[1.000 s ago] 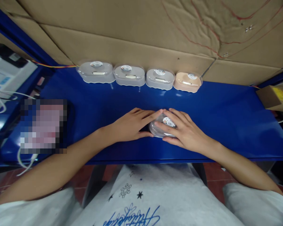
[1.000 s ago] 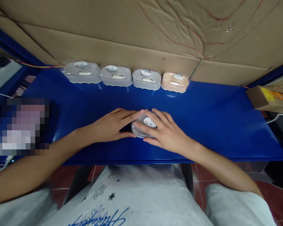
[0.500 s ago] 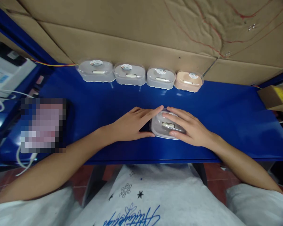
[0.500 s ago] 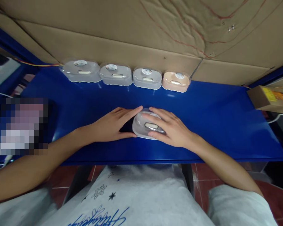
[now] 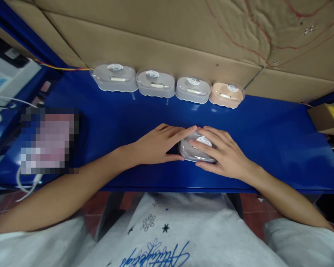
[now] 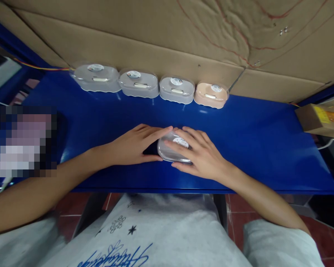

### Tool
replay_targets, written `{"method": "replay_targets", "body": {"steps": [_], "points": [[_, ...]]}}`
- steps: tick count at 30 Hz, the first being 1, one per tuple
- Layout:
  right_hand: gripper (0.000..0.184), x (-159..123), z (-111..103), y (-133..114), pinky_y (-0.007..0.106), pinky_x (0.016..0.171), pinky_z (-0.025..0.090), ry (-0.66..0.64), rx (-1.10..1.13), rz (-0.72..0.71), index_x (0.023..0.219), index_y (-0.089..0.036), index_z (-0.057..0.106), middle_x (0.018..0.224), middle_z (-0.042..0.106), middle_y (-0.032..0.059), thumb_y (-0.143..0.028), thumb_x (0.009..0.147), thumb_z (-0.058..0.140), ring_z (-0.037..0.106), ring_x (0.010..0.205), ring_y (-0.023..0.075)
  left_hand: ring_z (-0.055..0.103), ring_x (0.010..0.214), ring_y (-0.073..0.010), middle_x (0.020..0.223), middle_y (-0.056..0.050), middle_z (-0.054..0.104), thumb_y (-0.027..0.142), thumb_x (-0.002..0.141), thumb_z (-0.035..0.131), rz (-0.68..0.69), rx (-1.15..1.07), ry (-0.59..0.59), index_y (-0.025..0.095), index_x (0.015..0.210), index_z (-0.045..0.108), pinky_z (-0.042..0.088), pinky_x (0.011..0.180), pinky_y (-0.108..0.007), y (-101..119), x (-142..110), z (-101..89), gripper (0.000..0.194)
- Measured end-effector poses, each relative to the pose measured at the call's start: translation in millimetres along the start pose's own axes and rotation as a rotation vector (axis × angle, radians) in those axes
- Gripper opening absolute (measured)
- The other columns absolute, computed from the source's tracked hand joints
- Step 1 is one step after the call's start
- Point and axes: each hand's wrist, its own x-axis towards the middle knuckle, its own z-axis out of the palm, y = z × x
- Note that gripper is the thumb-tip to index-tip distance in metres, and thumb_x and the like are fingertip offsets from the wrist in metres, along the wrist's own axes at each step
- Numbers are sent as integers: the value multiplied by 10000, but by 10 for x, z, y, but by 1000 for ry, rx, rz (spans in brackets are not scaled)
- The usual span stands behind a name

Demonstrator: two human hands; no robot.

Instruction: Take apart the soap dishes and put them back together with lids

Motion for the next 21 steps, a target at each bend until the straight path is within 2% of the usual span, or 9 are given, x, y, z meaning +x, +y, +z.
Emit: {"method": "replay_targets", "body": {"steps": [16, 21], "points": [[655, 21, -27, 5, 645, 1186, 484, -67, 3, -11, 1661, -252, 447, 1734, 441, 178, -462, 1071, 638, 411, 1597, 432, 574, 1469, -318, 1665, -158, 548, 543, 1081, 644, -3, 39, -47, 229, 1757, 178, 375, 1186, -432, 13, 19, -15, 879], [750, -9, -88, 57, 630, 1259, 425, -101, 46, 2, 1703, -221, 372, 1769, 352, 218, -451, 1055, 671, 352, 1640, 409, 594, 1443, -338, 1642, -168, 568, 558, 1075, 650, 16, 72, -47, 213, 1730, 257, 375, 1187, -448, -8, 4, 7, 838]]}}
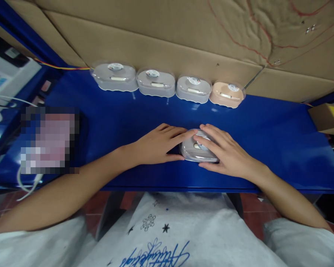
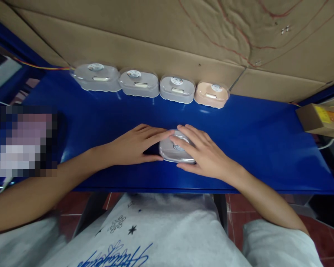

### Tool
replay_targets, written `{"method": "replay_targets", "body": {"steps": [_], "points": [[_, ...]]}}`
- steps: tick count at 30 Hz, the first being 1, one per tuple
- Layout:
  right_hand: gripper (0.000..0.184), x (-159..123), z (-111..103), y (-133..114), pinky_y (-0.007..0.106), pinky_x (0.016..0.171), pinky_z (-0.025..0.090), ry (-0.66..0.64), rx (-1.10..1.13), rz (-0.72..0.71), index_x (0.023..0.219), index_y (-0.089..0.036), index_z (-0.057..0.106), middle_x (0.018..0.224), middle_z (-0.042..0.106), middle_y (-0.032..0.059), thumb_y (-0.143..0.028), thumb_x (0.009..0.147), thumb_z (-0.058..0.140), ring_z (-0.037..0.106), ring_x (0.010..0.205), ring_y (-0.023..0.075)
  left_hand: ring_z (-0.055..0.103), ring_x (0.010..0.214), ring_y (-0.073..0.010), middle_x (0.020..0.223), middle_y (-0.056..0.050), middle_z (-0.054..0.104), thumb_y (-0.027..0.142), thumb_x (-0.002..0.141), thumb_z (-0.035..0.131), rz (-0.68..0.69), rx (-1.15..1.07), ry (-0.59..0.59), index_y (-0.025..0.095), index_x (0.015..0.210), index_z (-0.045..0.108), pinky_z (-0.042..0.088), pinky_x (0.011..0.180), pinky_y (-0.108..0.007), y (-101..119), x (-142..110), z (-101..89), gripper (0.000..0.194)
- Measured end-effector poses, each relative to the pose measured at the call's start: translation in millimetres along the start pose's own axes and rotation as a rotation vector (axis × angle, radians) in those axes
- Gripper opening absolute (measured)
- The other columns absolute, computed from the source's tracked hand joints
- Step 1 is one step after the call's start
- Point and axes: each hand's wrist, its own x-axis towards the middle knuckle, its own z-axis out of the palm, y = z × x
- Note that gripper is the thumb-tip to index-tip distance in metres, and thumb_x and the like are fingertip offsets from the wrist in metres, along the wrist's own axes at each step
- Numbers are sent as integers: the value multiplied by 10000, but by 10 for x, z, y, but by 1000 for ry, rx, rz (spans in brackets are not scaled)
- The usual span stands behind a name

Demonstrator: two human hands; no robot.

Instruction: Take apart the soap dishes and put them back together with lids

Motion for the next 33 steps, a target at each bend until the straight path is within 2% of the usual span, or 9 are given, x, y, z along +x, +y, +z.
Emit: {"method": "replay_targets", "body": {"steps": [6, 10, 13, 16, 19, 22, 26, 29, 33], "points": [[845, -42, -33, 85, 649, 1266, 408, -41, 34, 31, 1757, -349, 234, 1791, 336, 154, -482, 1049, 675, 356, 1639, 401, 584, 1461, -325, 1652, -168, 555, 503, 1093, 631, -15, -19, 10, 226, 1756, 151, 375, 1188, -429, 17, -7, -13, 864], [815, -75, -110, 238, 658, 1265, 397, -82, 75, 134, 1724, -373, 314, 1792, 330, 129, -540, 1023, 697, 362, 1629, 403, 597, 1442, -328, 1657, -169, 542, 493, 1094, 625, -20, 1, -10, 242, 1759, 153, 372, 1199, -430, 21, -6, -22, 853], [849, -94, -130, 403, 654, 1243, 420, -51, 86, 208, 1678, -361, 410, 1747, 380, 140, -632, 951, 755, 420, 1581, 424, 607, 1420, -327, 1637, -169, 560, 490, 1099, 616, -15, 22, -7, 236, 1756, 183, 380, 1197, -431, 22, -4, -21, 827], [921, -83, -78, 526, 634, 1248, 420, 10, 84, 205, 1669, -332, 432, 1711, 410, 165, -727, 902, 753, 435, 1566, 429, 614, 1405, -328, 1607, -165, 589, 489, 1106, 599, -10, 27, -3, 231, 1755, 205, 382, 1199, -442, 26, -4, -25, 802], [926, -41, -7, 570, 610, 1264, 404, 36, 60, 200, 1670, -318, 438, 1705, 420, 171, -751, 906, 730, 437, 1568, 419, 612, 1407, -328, 1584, -165, 609, 485, 1112, 582, -7, 22, -9, 224, 1754, 220, 385, 1196, -448, 29, -5, -32, 782], [904, -9, 0, 576, 608, 1259, 400, 37, 38, 223, 1665, -320, 448, 1721, 412, 164, -744, 916, 721, 444, 1563, 425, 607, 1410, -327, 1576, -163, 616, 485, 1117, 575, -8, 27, -16, 220, 1755, 220, 381, 1201, -447, 27, -7, -38, 777], [781, -94, -152, 651, 629, 1253, 363, -17, 8, 288, 1651, -331, 443, 1751, 399, 144, -670, 984, 665, 407, 1595, 422, 613, 1392, -330, 1589, -151, 607, 486, 1125, 564, -16, 48, -28, 225, 1753, 219, 380, 1203, -450, 28, -17, -42, 762], [703, -294, -311, 816, 658, 1264, 311, -56, -4, 356, 1629, -343, 423, 1751, 410, 132, -583, 1006, 645, 360, 1626, 411, 606, 1406, -319, 1600, -144, 600, 469, 1133, 552, -12, 40, -27, 230, 1745, 241, 386, 1201, -444, 41, -28, -48, 727], [686, -614, -425, 1147, 667, 1204, 358, -30, -58, 519, 1572, -331, 469, 1683, 490, 169, -459, 935, 691, 429, 1577, 433, 605, 1422, -298, 1605, -134, 598, 439, 1130, 557, -10, 8, -8, 248, 1733, 283, 408, 1200, -438, 16, -33, -55, 690]]}}
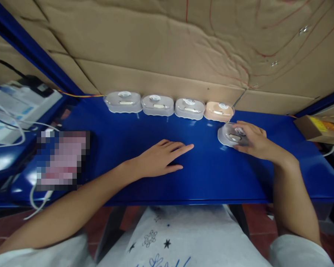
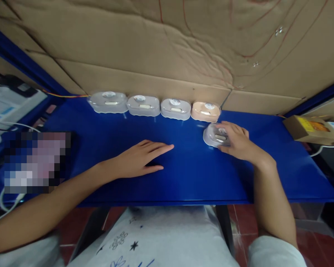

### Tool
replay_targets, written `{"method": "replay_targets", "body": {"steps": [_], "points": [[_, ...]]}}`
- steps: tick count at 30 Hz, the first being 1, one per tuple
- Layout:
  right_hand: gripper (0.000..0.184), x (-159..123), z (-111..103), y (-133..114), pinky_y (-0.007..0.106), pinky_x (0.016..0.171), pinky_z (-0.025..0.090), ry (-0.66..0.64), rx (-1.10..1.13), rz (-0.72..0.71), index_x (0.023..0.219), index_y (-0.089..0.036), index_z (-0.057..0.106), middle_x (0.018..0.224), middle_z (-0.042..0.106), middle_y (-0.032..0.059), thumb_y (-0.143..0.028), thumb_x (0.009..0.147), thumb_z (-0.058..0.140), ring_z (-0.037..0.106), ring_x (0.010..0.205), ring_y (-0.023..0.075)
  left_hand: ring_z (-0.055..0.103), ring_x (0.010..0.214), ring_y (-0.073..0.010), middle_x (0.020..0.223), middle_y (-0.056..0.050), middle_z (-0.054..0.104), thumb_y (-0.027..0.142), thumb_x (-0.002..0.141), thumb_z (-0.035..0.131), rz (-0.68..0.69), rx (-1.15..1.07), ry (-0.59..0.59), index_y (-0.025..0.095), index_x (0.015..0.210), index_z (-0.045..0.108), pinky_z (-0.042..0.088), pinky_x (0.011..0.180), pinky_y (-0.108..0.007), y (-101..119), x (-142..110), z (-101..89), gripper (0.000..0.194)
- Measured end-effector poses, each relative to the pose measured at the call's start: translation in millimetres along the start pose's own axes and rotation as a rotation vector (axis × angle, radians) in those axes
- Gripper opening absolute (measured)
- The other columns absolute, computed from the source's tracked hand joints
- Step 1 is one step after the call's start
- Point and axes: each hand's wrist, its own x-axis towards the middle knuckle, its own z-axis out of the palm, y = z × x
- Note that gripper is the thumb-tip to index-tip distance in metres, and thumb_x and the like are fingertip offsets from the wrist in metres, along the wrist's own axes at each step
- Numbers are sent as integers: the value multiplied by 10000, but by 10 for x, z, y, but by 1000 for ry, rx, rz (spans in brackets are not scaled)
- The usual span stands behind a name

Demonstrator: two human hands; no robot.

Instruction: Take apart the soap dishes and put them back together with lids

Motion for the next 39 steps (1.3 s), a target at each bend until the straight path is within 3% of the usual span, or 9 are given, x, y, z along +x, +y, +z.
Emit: {"method": "replay_targets", "body": {"steps": [5, 9, 13, 19, 24, 28, 32, 36, 39], "points": [[677, 8, 66, 407, 647, 1140, 415, 70, -81, 135, 1534, -314, 535, 1605, 559, 194, -359, 883, 715, 533, 1474, 430, 575, 1462, -315, 1602, -141, 594, 396, 1096, 597, -147, 7, 83, 260, 1682, 405, 431, 1212, -497, -234, 10, -36, 632], [636, 98, 187, 559, 737, 1062, 419, 203, -136, 233, 1544, -318, 581, 1614, 528, 251, -331, 913, 662, 521, 1433, 512, 562, 1480, -337, 1616, -159, 576, 388, 1080, 603, -318, 52, 168, 231, 1622, 489, 440, 1218, -554, -437, 16, -111, 576], [658, 235, 305, 648, 760, 1050, 426, 303, -113, 288, 1554, -256, 573, 1544, 563, 314, -248, 897, 589, 544, 1399, 516, 613, 1427, -325, 1585, -147, 599, 414, 1080, 597, -454, 125, 219, 233, 1604, 501, 487, 1189, -544, -557, 15, -175, 562], [655, 383, 407, 609, 815, 1148, 304, 408, -53, 321, 1596, -189, 482, 1593, 510, 333, -269, 947, 489, 440, 1526, 489, 544, 1495, -348, 1621, -217, 544, 354, 1070, 550, -723, 233, 364, 144, 1610, 468, 489, 1192, -508, -887, -101, -296, 585], [679, 439, 513, 334, 880, 1153, 176, 495, -56, 325, 1654, -162, 364, 1660, 378, 371, -268, 987, 437, 330, 1588, 519, 460, 1525, -503, 1756, -292, 350, 343, 1023, 562, -878, 308, 409, 142, 1661, 407, 429, 1148, -703, -1139, -239, -357, 686], [680, 458, 582, 56, 812, 1218, 191, 491, -67, 222, 1661, -228, 356, 1703, 374, 284, -273, 990, 460, 381, 1579, 471, 461, 1505, -507, 1727, -269, 421, 351, 1012, 563, -912, 351, 403, 170, 1647, 441, 365, 1162, -718, -1119, -239, -337, 672], [671, 446, 608, -147, 786, 1222, 239, 486, -74, 126, 1655, -220, 365, 1694, 397, 256, -288, 995, 466, 408, 1568, 453, 497, 1434, -499, 1615, -250, 543, 355, 1001, 575, -895, 394, 403, 216, 1575, 548, 312, 1154, -738, -958, -200, -352, 591], [636, 431, 598, -249, 743, 1213, 296, 506, -62, 54, 1638, -229, 400, 1678, 428, 243, -338, 1017, 491, 432, 1561, 435, 582, 1280, -460, 1329, -225, 671, 403, 1019, 576, -795, 403, 377, 217, 1376, 715, 335, 1119, -691, -716, -177, -394, 426], [594, 430, 594, -263, 732, 1200, 318, 496, -42, 20, 1612, -236, 432, 1678, 431, 240, -391, 1042, 491, 425, 1569, 432, 622, 1189, -426, 1219, -202, 685, 441, 1050, 560, -688, 368, 344, 193, 1310, 750, 361, 1093, -672, -545, -157, -414, 406]]}}
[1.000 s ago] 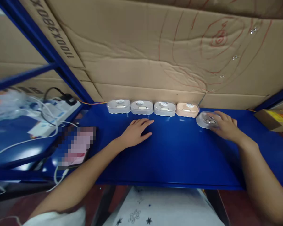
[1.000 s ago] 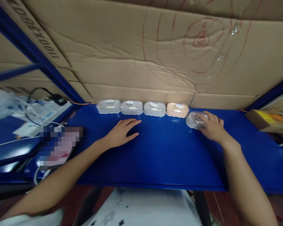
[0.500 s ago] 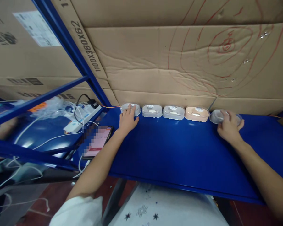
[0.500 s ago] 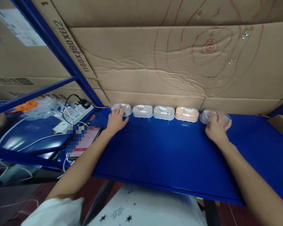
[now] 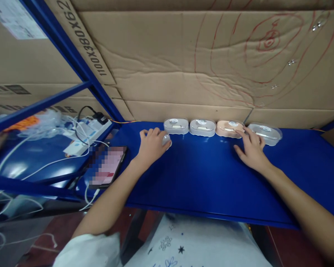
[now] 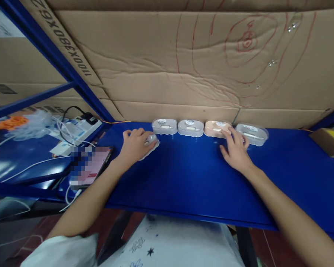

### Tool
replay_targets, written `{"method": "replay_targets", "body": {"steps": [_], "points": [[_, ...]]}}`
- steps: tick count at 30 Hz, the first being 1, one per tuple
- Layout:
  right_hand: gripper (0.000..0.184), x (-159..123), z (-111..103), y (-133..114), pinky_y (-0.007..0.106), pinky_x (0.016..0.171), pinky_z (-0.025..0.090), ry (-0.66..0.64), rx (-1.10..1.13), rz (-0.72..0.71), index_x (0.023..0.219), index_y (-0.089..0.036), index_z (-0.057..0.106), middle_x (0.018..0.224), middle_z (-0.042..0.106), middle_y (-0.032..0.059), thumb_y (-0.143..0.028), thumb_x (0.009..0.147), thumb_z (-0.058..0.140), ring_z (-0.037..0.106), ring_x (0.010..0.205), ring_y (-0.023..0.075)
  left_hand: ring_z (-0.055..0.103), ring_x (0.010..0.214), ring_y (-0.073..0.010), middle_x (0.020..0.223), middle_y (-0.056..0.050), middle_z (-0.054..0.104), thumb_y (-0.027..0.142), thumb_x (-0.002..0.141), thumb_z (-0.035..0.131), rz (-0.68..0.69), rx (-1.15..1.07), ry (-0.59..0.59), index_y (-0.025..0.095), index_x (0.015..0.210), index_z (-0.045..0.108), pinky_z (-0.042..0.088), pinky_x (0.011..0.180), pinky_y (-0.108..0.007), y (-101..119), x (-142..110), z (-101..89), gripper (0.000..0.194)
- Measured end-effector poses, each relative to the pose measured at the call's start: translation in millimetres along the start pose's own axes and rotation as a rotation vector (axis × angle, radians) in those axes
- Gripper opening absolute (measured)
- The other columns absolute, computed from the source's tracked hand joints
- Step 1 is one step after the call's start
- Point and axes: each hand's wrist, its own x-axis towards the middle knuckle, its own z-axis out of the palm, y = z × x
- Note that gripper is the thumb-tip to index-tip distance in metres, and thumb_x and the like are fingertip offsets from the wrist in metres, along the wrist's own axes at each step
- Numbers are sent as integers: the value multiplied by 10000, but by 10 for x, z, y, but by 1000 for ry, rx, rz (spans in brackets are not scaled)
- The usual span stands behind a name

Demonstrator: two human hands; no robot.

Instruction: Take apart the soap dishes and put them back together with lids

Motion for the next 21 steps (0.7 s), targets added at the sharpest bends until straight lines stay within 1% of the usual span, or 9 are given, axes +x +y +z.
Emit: {"method": "replay_targets", "body": {"steps": [3, 6, 9, 11, 13, 16, 17, 19, 21], "points": [[585, 1, 6, 15, 751, 1191, 318, -31, 39, -26, 1612, -261, 440, 1687, 418, 232, -427, 1053, 499, 413, 1573, 446, 630, 1206, -399, 1270, -175, 683, 487, 1032, 635, 156, -82, -78, 200, 1309, 758, 420, 1086, -629, 109, -58, -59, 417], [589, -11, -17, -29, 753, 1181, 345, -71, 90, -78, 1621, -286, 435, 1704, 393, 219, -467, 1067, 512, 397, 1581, 458, 636, 1275, -326, 1354, -113, 674, 471, 1001, 728, 353, -204, -167, 272, 1357, 738, 478, 1126, -521, 228, -141, -103, 408], [644, -61, -106, -235, 734, 1192, 380, -166, 185, -186, 1655, -315, 386, 1718, 377, 207, -518, 1068, 554, 391, 1592, 448, 571, 1437, -299, 1543, -139, 586, 406, 1033, 720, 565, -453, -194, 269, 1489, 649, 461, 1223, -471, 385, -265, -172, 481], [735, -123, -186, -468, 715, 1210, 397, -269, 280, -276, 1691, -336, 321, 1742, 356, 197, -554, 1049, 606, 384, 1608, 428, 482, 1539, -335, 1665, -169, 479, 481, 1025, 737, 651, -572, -205, 277, 1563, 588, 426, 1274, -510, 471, -341, -242, 595], [848, -197, -253, -729, 686, 1224, 417, -367, 373, -359, 1719, -344, 263, 1776, 315, 187, -591, 1015, 666, 370, 1623, 409, 388, 1603, -400, 1747, -181, 375, 625, 924, 818, 667, -612, -256, 312, 1657, 475, 380, 1303, -593, 501, -383, -316, 869], [965, -304, -302, -1043, 665, 1244, 419, -430, 456, -466, 1727, -311, 263, 1792, 294, 190, -638, 954, 740, 357, 1627, 406, 288, 1651, -456, 1806, -188, 271, 747, 743, 912, 605, -629, -435, 346, 1760, 225, 361, 1298, -665, 447, -379, -360, 1292], [978, -334, -306, -1108, 669, 1249, 411, -434, 467, -493, 1723, -292, 279, 1789, 299, 199, -643, 943, 752, 355, 1626, 410, 285, 1654, -455, 1808, -185, 273, 749, 716, 929, 589, -633, -500, 354, 1771, 159, 365, 1295, -666, 424, -370, -347, 1364], [994, -382, -303, -1180, 676, 1252, 404, -443, 476, -528, 1716, -253, 309, 1780, 311, 219, -647, 927, 767, 359, 1621, 418, 328, 1645, -428, 1797, -173, 313, 712, 721, 948, 583, -660, -601, 370, 1774, 90, 378, 1295, -636, 406, -357, -285, 1400], [1022, -415, -293, -1201, 679, 1241, 417, -450, 473, -536, 1712, -239, 335, 1771, 326, 227, -666, 900, 786, 371, 1610, 431, 384, 1622, -399, 1780, -164, 355, 683, 756, 942, 583, -698, -629, 377, 1770, 97, 381, 1299, -602, 446, -361, -195, 1355]]}}
